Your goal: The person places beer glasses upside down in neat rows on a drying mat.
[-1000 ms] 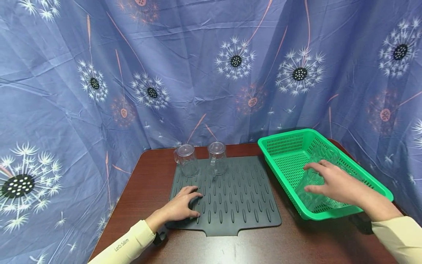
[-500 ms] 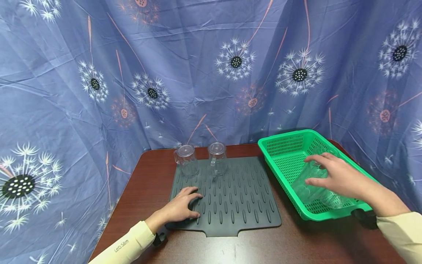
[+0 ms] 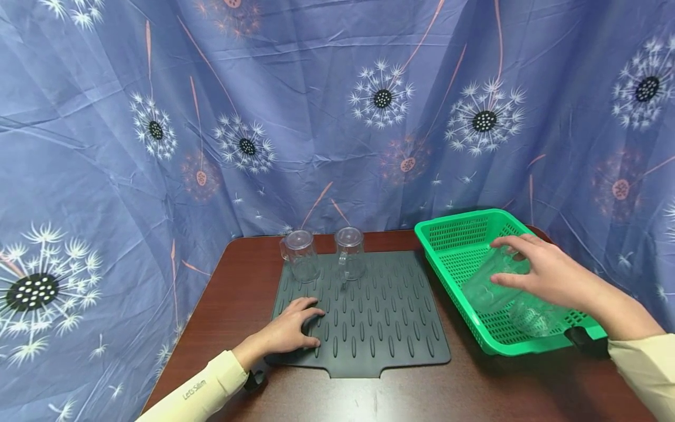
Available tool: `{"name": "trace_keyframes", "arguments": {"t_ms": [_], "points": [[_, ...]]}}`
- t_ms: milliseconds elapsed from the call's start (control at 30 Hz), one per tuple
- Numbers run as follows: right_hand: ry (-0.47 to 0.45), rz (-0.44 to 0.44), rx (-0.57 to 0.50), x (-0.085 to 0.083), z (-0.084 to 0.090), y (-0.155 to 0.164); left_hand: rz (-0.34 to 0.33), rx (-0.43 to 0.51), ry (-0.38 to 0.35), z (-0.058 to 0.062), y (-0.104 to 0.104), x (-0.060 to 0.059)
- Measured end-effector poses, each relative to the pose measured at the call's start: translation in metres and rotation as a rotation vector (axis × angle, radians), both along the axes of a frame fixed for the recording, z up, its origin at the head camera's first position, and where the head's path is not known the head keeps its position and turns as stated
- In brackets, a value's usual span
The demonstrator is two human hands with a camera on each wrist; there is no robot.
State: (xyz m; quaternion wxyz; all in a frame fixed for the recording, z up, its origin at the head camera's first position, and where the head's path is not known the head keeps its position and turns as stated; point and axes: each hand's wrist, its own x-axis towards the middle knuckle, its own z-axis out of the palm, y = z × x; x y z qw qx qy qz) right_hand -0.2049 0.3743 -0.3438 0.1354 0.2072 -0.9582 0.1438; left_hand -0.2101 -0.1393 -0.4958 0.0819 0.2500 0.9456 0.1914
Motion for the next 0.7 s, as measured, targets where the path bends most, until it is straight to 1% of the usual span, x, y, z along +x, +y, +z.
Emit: {"name": "trace_keyframes", "arguments": {"t_ms": [67,200,267,400,533,700], "points": [[0.005,0.003,-0.012,-0.001,0.003,0.000,0.000,-0.003,-0.005,0.001,0.000,0.000],[-0.012,-0.023,-0.036,-0.002,0.007,-0.002,0.000,-0.001,-0.017,0.002,0.000,0.000],[-0.013,-0.036,-0.054,-0.003,0.010,-0.004,-0.002,0.000,-0.014,0.002,0.000,-0.001],[-0.018,-0.038,-0.122,-0.005,0.013,-0.008,-0.010,0.005,-0.001,0.002,0.002,-0.004],[-0.040,-0.033,-0.179,-0.005,0.013,-0.014,-0.020,0.010,0.000,0.001,0.001,-0.002],[-0.052,-0.024,-0.212,-0.006,0.011,-0.025,-0.013,0.001,-0.011,0.000,-0.001,-0.002]]}}
